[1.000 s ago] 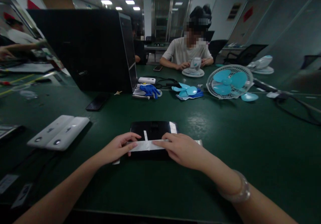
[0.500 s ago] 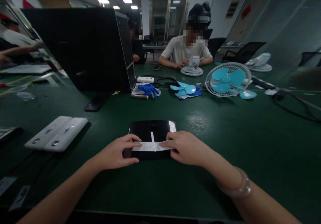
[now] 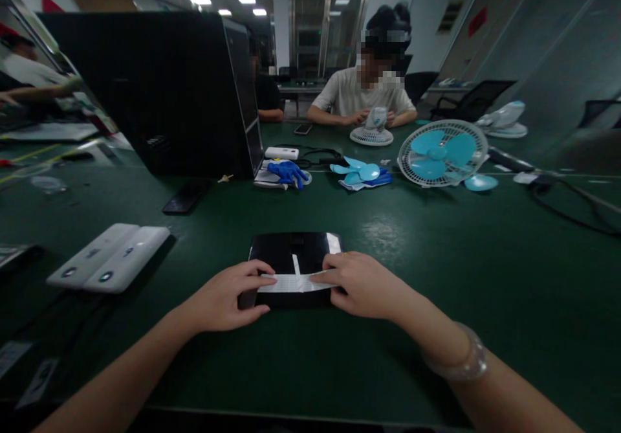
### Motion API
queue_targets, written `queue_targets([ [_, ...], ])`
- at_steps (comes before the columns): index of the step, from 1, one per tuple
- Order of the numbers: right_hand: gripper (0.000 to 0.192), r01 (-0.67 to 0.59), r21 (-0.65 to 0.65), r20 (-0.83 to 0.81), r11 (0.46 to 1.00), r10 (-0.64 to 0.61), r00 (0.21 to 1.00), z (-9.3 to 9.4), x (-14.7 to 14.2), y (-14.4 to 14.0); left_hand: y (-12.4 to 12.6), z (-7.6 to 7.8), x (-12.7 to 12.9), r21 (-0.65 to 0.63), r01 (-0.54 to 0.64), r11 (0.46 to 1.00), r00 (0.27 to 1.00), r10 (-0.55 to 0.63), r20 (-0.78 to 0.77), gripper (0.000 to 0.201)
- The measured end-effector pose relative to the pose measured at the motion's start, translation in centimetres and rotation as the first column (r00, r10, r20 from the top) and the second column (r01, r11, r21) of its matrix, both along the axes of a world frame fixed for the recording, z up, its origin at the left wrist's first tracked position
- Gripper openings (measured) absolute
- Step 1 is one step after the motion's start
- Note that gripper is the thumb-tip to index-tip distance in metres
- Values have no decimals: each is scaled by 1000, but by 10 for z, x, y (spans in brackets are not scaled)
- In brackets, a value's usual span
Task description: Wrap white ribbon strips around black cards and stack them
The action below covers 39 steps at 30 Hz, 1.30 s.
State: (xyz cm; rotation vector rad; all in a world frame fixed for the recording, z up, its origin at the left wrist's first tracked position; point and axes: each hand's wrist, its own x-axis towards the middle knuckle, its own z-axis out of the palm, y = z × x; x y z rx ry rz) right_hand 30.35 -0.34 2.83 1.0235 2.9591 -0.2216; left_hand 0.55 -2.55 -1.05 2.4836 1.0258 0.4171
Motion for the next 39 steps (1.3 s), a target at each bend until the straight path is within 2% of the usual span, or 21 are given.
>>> queue_targets([
  [5,48,-2,-12,11,1000,3,1000,-5,-3,0,-1,2,2,2,9,1000,998,-8,-69,43],
  [9,42,6,32,10,999,-7,1000,-7,-5,-1,-2,4,5,42,-3,999,994,8,-110,43],
  [15,34,-15,84,-40,996,18,999,-14,-7,0,-1,2,6,83,-6,997,994,15,-106,46],
  [18,37,-41,91,-78,995,48,996,-14,-9,0,1,1,4,78,4,997,995,4,-95,48],
  [21,40,-71,67,-115,995,79,990,-11,-13,-2,2,2,1,58,-1,998,998,4,-65,49],
  [25,34,-96,8,-126,995,96,987,-12,-16,-3,2,4,-1,45,-35,998,999,36,-27,47],
  [31,34,-93,-32,-173,995,86,981,-20,-13,-1,2,5,1,52,-43,998,997,46,-59,51],
  [34,44,-66,-58,-187,996,54,981,-25,-11,2,2,1,1,63,-48,997,995,53,-80,58],
  [39,78,1,-149,-124,989,-20,992,-29,-6,7,3,-4,3,70,-40,997,983,52,-178,77],
])
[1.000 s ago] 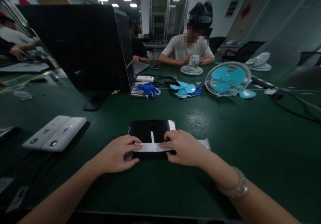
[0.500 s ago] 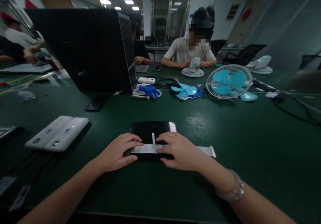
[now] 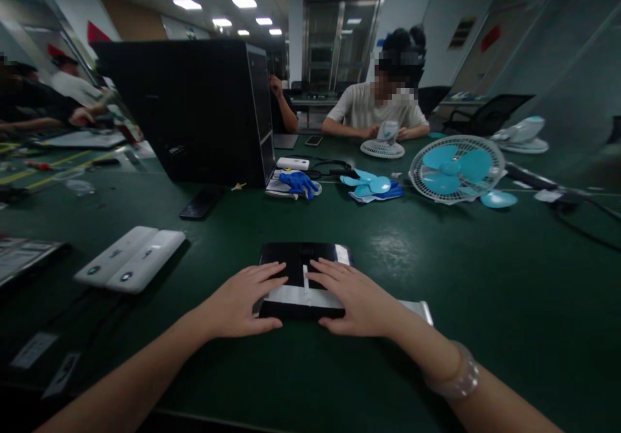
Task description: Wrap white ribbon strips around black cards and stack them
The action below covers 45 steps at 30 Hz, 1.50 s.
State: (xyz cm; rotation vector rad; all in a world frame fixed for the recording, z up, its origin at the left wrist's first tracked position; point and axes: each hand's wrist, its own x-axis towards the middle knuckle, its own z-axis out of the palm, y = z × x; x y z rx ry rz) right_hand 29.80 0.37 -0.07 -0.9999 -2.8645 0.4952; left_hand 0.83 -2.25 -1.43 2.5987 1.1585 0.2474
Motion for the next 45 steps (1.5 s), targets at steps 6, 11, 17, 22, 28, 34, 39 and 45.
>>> queue_targets([
  [6,84,13,-45,99,999,-9,995,5,-1,2,6,11,9,11,13,1000,991,-12,-135,71],
  [11,87,-5,-37,59,999,7,998,5,1,3,14,21,12,49,43,998,985,-34,-171,72],
  [17,91,-17,-18,32,1000,18,999,-2,6,6,20,14,1,68,81,994,995,-77,-63,69],
  [22,93,-20,3,13,1000,20,1000,-6,6,9,25,10,-3,41,53,998,998,-55,40,66],
  [28,93,-41,39,-27,998,42,999,-8,6,10,26,8,-5,52,80,995,989,-85,117,49],
  [34,81,-35,9,-20,999,35,999,-3,7,9,22,9,-3,13,126,992,984,-127,122,32],
  [39,54,-26,-28,-14,999,26,1000,1,5,8,20,10,-1,2,71,997,990,-70,122,35],
  [45,37,-32,35,-46,999,33,998,-3,1,7,24,13,-2,-129,-9,992,992,25,124,46],
])
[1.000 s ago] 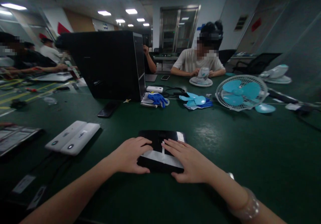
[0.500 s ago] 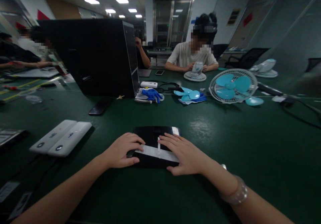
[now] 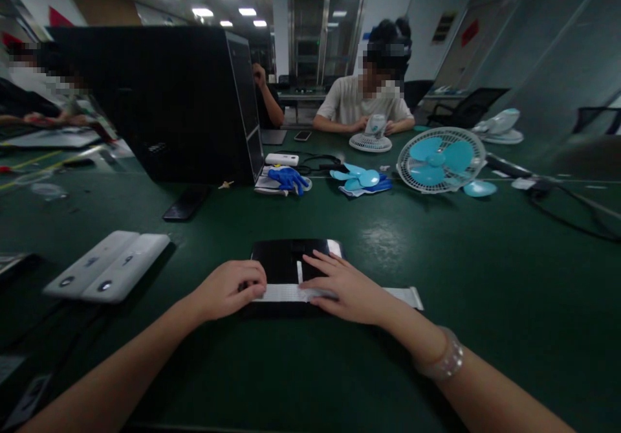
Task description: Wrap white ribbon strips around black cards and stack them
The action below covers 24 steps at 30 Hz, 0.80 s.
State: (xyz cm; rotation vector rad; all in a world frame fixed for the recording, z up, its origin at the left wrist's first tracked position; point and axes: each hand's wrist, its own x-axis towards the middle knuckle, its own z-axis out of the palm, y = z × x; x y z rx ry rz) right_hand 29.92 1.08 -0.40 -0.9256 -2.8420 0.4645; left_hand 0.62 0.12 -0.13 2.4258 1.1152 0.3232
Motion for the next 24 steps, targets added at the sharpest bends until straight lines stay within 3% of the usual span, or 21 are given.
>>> queue_targets([
  [3,37,-27,109,2,994,27,1000,-2,-2,-2,3,-1,1,11,-80,997,997,80,-16,51],
  [9,43,-54,246,54,968,42,998,-4,-5,-4,4,-2,0,-65,-88,994,996,86,-28,50],
  [17,32,-86,207,32,975,81,996,9,-14,-11,3,-3,-1,-59,-104,993,995,103,-8,54],
  [21,35,-79,173,0,982,80,997,6,-12,-9,8,-12,-4,-173,-132,976,977,158,141,52],
  [24,48,-52,118,-26,992,56,998,3,-8,-7,14,-22,-6,-257,-218,941,877,305,371,49],
])
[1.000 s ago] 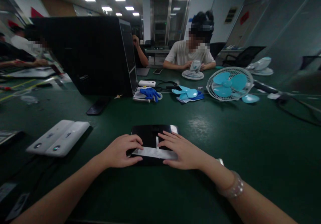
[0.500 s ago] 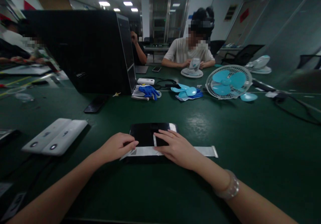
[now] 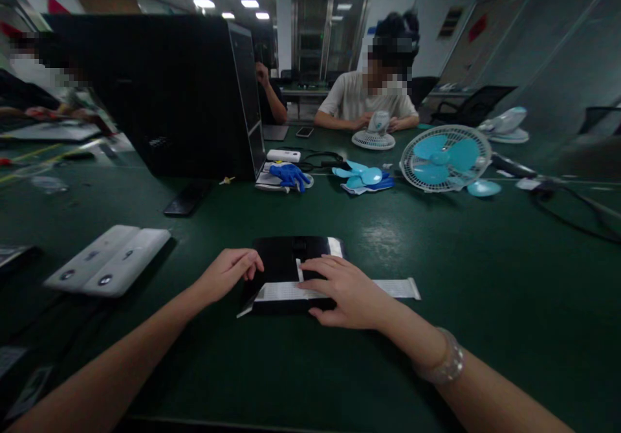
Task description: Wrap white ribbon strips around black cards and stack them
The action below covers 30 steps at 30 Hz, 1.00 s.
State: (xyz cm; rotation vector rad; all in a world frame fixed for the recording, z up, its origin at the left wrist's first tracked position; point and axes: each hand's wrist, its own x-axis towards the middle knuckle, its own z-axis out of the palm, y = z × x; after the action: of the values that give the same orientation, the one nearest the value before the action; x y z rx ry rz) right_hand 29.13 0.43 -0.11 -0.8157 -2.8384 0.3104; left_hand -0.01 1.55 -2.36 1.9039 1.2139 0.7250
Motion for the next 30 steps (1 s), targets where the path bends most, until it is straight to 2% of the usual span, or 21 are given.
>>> queue_targets([
  [3,70,50,-65,9,997,-49,999,-1,4,2,8,-7,-2,-82,-160,984,947,177,269,51],
  [7,82,66,-106,47,992,-62,997,-3,6,5,17,-11,-7,-260,-284,923,793,379,477,48],
  [14,84,124,-82,109,989,-115,987,-1,2,2,24,-12,-14,-517,-296,803,496,592,636,34],
  [17,84,129,-74,110,989,-121,987,1,0,1,26,-12,-16,-565,-285,774,426,630,649,30],
  [19,84,133,-63,101,989,-126,987,1,0,1,26,-12,-17,-564,-280,777,437,626,646,29],
  [21,84,147,-51,91,988,-142,986,2,2,2,25,-13,-17,-539,-275,796,492,598,633,31],
  [26,83,219,-12,130,976,-216,968,5,12,10,20,-14,-12,-429,-244,870,693,465,550,35],
  [30,82,361,44,197,931,-363,911,7,33,26,15,-8,-6,-342,-160,926,857,302,417,36],
])
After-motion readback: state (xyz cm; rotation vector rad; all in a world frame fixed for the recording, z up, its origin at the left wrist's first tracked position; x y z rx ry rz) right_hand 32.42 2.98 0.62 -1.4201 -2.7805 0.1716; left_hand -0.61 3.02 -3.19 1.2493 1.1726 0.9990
